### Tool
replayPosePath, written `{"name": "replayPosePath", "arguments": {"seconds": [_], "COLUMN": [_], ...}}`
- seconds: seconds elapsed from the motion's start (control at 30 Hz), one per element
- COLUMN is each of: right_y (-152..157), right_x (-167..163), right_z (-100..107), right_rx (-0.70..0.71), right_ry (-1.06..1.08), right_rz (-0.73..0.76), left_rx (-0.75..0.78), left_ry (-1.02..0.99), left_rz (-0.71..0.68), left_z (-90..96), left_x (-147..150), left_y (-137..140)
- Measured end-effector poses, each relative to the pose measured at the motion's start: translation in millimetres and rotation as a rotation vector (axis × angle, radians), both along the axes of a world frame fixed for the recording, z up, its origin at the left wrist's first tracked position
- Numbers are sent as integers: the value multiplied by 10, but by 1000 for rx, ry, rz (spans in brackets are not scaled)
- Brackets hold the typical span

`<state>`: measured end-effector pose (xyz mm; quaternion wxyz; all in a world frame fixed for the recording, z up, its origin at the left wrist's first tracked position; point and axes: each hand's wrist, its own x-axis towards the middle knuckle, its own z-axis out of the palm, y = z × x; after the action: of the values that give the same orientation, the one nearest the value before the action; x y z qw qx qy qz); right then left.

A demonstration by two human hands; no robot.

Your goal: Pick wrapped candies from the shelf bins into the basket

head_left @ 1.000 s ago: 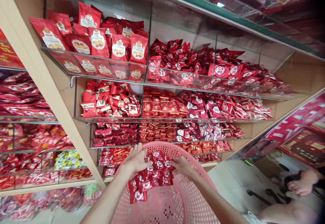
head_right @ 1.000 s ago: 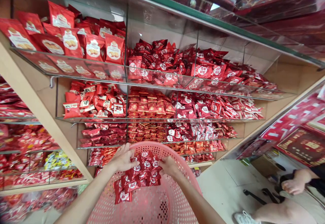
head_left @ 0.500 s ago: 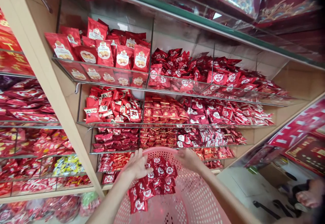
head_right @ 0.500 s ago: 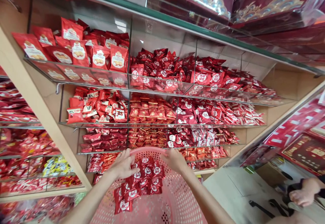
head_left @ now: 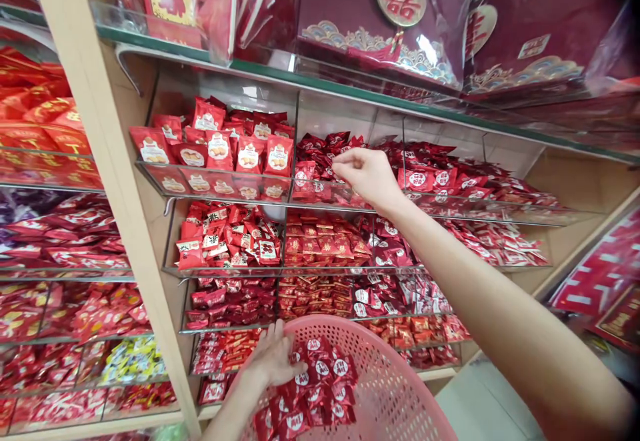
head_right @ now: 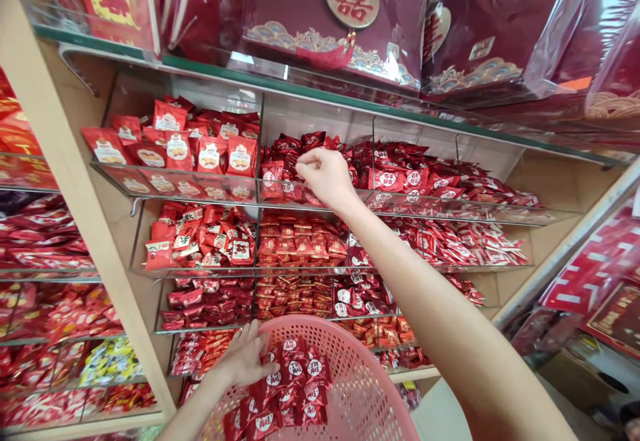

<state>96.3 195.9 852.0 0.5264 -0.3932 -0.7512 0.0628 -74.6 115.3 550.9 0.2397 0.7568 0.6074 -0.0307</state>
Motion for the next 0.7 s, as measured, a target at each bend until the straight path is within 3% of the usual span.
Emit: {"name": "replayPosePath", "arguments": {"seconds": [0.1,0.2,0.3,0.4,0.47,0.57,0.7], "right_y": [249,342,321,273,229,78,-374], "right_x": [-188,-340,-401,-336,-234,-40,188], "right_z": [113,133,119,117,118,75,-185], "right_rx": [15,-139,-261,-266,-201,13,222], "right_ry": [-91,-120,-27,134,201,236,202], "right_rz": [-78,-99,-59,14,57,74,-5], "left_rx": [-31,-20,-13,-28,-27,-1,57], "left_ry": [-1,-13,-16,-19,-29,-41,-41], "left_rz": [5,3,0,4,10,11,-4], "left_z": [16,25,34,40,36,14,-29], "left_x": [0,-2,-6,-6,-4,-2,-10], "left_y": [-4,-8,-19,-31,-36,-37,-30]}}
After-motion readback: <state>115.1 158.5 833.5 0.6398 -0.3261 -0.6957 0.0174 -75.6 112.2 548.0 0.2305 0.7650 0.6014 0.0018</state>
